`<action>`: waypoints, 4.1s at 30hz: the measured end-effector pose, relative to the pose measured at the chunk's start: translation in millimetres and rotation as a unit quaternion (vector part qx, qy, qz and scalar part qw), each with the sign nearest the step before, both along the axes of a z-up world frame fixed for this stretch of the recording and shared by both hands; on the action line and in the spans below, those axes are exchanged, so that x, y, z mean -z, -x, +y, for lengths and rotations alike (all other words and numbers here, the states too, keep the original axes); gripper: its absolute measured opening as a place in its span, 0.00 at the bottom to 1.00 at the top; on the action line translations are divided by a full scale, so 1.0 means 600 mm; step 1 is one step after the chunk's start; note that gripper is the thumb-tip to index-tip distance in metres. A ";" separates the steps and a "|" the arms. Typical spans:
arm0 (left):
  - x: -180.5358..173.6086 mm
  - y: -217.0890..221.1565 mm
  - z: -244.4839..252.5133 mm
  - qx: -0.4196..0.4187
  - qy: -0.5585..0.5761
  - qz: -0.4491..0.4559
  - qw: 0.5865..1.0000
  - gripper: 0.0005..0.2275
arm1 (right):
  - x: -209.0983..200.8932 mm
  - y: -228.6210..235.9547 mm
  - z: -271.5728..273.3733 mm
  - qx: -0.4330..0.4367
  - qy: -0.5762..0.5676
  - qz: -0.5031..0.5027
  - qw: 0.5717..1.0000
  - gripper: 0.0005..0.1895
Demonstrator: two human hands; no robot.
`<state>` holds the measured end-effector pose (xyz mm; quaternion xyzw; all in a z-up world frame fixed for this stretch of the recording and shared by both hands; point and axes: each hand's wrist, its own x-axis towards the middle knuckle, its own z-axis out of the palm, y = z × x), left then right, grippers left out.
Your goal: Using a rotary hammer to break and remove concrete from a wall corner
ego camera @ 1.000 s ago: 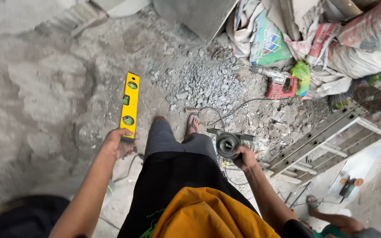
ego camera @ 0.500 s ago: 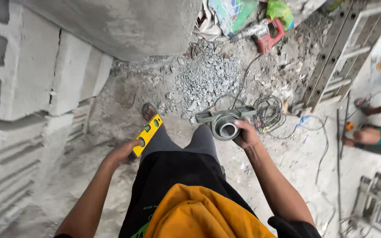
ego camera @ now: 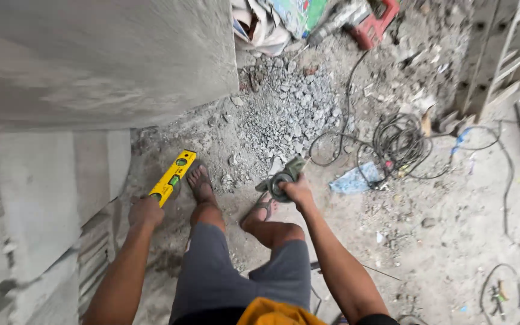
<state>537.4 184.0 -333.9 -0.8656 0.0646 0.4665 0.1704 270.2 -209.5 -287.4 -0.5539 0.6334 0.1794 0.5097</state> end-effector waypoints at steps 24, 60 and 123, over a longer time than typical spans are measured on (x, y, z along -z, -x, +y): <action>0.742 -0.169 -0.338 -0.349 0.621 -0.109 0.693 0.22 | 0.807 -0.479 0.017 0.073 0.139 -0.178 0.971 0.26; 0.780 -0.189 -0.412 -0.603 0.532 0.002 0.595 0.27 | 0.764 -0.417 0.024 0.115 0.067 -0.281 0.950 0.38; 0.747 -0.192 -0.400 -0.602 0.536 0.037 0.591 0.29 | 0.782 -0.400 0.041 0.165 0.025 -0.273 0.947 0.27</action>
